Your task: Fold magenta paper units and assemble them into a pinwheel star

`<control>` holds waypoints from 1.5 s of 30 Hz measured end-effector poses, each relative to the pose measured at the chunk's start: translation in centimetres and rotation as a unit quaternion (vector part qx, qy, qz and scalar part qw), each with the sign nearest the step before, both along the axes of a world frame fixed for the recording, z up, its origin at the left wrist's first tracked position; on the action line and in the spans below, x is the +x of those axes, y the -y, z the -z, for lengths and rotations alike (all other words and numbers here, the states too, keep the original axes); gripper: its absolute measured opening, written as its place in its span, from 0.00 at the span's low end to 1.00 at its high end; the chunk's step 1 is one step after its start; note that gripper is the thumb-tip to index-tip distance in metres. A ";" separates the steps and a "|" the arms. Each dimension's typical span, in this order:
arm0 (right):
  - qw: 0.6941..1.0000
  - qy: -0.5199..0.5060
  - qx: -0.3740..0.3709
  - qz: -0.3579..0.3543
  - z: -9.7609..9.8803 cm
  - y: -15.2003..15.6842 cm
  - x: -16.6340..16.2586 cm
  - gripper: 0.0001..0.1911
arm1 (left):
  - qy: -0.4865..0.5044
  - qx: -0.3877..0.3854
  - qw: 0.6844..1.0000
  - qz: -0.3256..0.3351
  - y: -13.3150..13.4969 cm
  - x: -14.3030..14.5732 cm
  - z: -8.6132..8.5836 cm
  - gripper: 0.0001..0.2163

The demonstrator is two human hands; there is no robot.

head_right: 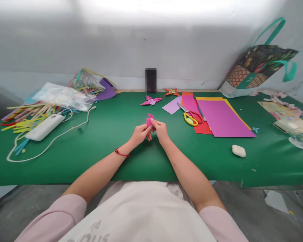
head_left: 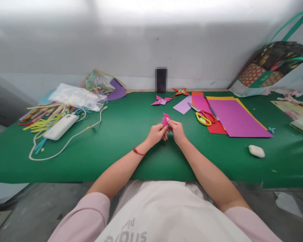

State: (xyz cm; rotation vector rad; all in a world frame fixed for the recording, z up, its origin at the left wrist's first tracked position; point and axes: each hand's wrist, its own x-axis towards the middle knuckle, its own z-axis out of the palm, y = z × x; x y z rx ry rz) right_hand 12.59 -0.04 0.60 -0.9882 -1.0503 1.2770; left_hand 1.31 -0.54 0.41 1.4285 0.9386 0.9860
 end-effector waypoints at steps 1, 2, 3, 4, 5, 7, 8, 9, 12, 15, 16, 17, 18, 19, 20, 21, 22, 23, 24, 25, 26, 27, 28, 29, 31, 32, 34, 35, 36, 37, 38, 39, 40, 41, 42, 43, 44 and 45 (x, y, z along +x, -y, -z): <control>1.000 0.005 -0.009 0.004 0.2 -0.1 0.0 0.22 | -0.002 -0.008 1.000 0.003 -0.1 0.1 0.0 0.14; 1.000 0.008 -0.016 0.007 0.3 -0.2 0.0 0.23 | -0.002 -0.023 1.000 0.013 -0.2 0.1 0.0 0.14; 1.000 0.009 -0.022 0.008 0.3 -0.3 -0.1 0.23 | 0.001 -0.041 0.999 0.026 -0.2 0.2 0.0 0.14; 1.000 0.006 -0.024 0.009 0.3 -0.3 -0.1 0.24 | 0.004 -0.058 0.998 0.039 -0.3 0.2 -0.1 0.13; 1.000 0.002 -0.026 0.009 0.3 -0.3 -0.1 0.25 | 0.007 -0.071 0.996 0.050 -0.3 0.2 -0.2 0.13; 0.999 -0.002 -0.029 0.013 0.0 -0.3 -0.1 0.26 | 0.006 -0.084 0.994 0.067 -0.3 0.1 -0.3 0.12; 0.999 0.000 -0.033 0.016 -0.2 -0.2 -0.1 0.27 | 0.004 -0.088 0.993 0.073 -0.3 0.1 -0.3 0.12; 0.999 0.004 -0.038 0.018 -0.3 -0.1 -0.1 0.27 | 0.003 -0.091 0.993 0.078 -0.2 0.1 -0.3 0.13; 0.999 0.008 -0.037 0.014 -0.6 0.0 -0.1 0.26 | 0.016 -0.100 0.991 0.082 -0.1 0.0 -0.2 0.16; 1.000 0.002 -0.014 0.001 -0.6 0.1 0.0 0.25 | 0.033 -0.108 0.990 0.089 -0.1 -0.1 -0.1 0.21; 1.000 0.003 -0.008 -0.003 -0.6 0.0 0.0 0.25 | 0.035 -0.110 0.989 0.092 -0.1 -0.1 -0.1 0.22; 1.000 0.005 -0.004 -0.005 -0.5 0.0 0.0 0.25 | 0.035 -0.112 0.989 0.093 -0.1 -0.1 0.0 0.23; 1.000 0.009 -0.003 -0.004 -0.5 0.0 0.0 0.24 | 0.033 -0.113 0.989 0.092 -0.1 0.0 0.0 0.23; 1.000 0.014 -0.004 0.000 -0.4 0.0 0.0 0.24 | 0.028 -0.110 0.990 0.088 -0.1 0.0 0.1 0.23; 1.000 0.019 -0.006 0.005 -0.3 0.0 -0.1 0.24 | 0.022 -0.105 0.991 0.081 -0.1 0.1 0.2 0.23; 1.000 0.025 -0.009 0.012 -0.3 -0.1 -0.1 0.25 | 0.017 -0.100 0.992 0.074 -0.1 0.1 0.2 0.23; 0.999 0.029 -0.011 0.019 -0.2 -0.1 -0.1 0.25 | 0.012 -0.094 0.993 0.067 -0.1 0.2 0.3 0.22; 0.999 0.033 -0.013 0.023 -0.1 -0.2 -0.1 0.25 | 0.010 -0.089 0.994 0.061 -0.1 0.3 0.3 0.22; 0.999 0.034 -0.013 0.024 -0.1 -0.2 -0.1 0.25 | 0.010 -0.087 0.995 0.058 -0.1 0.3 0.4 0.21; 0.999 0.032 -0.012 0.024 -0.1 -0.2 -0.1 0.25 | 0.011 -0.087 0.994 0.058 -0.1 0.3 0.4 0.21; 0.999 0.029 -0.011 0.020 -0.1 -0.2 0.0 0.25 | 0.013 -0.089 0.994 0.061 -0.1 0.3 0.3 0.21; 1.000 0.026 -0.010 0.013 -0.1 -0.3 0.0 0.25 | 0.016 -0.091 0.994 0.065 -0.1 0.3 0.3 0.21; 1.000 0.024 -0.010 0.004 -0.2 -0.3 0.1 0.24 | 0.019 -0.094 0.993 0.069 -0.1 0.3 0.2 0.21; 1.000 0.023 -0.011 -0.006 -0.3 -0.3 0.2 0.24 | 0.023 -0.097 0.992 0.074 0.0 0.2 0.1 0.21; 0.999 0.019 -0.013 -0.028 -0.4 -0.3 0.3 0.23 | 0.031 -0.100 0.991 0.083 0.1 0.1 0.0 0.20; 0.999 0.017 -0.014 -0.037 -0.4 -0.3 0.3 0.23 | 0.033 -0.101 0.991 0.087 0.1 0.1 -0.1 0.20; 0.999 0.015 -0.014 -0.045 -0.5 -0.2 0.3 0.24 | 0.034 -0.102 0.990 0.091 0.1 0.0 -0.2 0.21; 0.999 0.019 -0.012 -0.043 -0.4 -0.2 0.2 0.24 | 0.032 -0.102 0.990 0.089 0.1 0.0 -0.1 0.22; 0.999 0.029 -0.007 -0.041 -0.4 -0.2 0.2 0.24 | 0.029 -0.101 0.991 0.086 0.2 0.0 -0.1 0.22; 0.998 0.043 -0.002 -0.036 -0.3 -0.2 0.2 0.25 | 0.025 -0.099 0.992 0.080 0.1 0.0 0.0 0.22; 0.998 0.061 0.003 -0.029 -0.3 -0.1 0.1 0.25 | 0.020 -0.097 0.992 0.073 0.1 0.0 0.1 0.22; 0.997 0.079 0.009 -0.022 -0.2 -0.1 0.1 0.26 | 0.014 -0.094 0.993 0.066 0.1 0.0 0.2 0.22; 0.995 0.096 0.013 -0.014 -0.2 -0.1 0.1 0.26 | 0.008 -0.094 0.994 0.061 0.1 0.1 0.3 0.22; 0.994 0.108 0.016 -0.006 -0.1 -0.1 0.1 0.27 | 0.003 -0.094 0.994 0.059 0.1 0.1 0.3 0.22; 0.993 0.117 0.019 0.001 -0.1 -0.1 0.1 0.27 | 0.002 -0.095 0.994 0.060 0.0 0.1 0.3 0.23; 0.992 0.123 0.022 0.005 0.0 -0.1 0.1 0.28 | 0.002 -0.097 0.993 0.062 0.0 0.0 0.4 0.23; 0.991 0.129 0.026 0.006 0.0 -0.2 0.1 0.29 | 0.005 -0.099 0.993 0.067 -0.1 0.0 0.4 0.24; 0.991 0.134 0.031 0.005 0.1 -0.2 0.1 0.29 | 0.009 -0.101 0.992 0.073 -0.1 0.0 0.4 0.24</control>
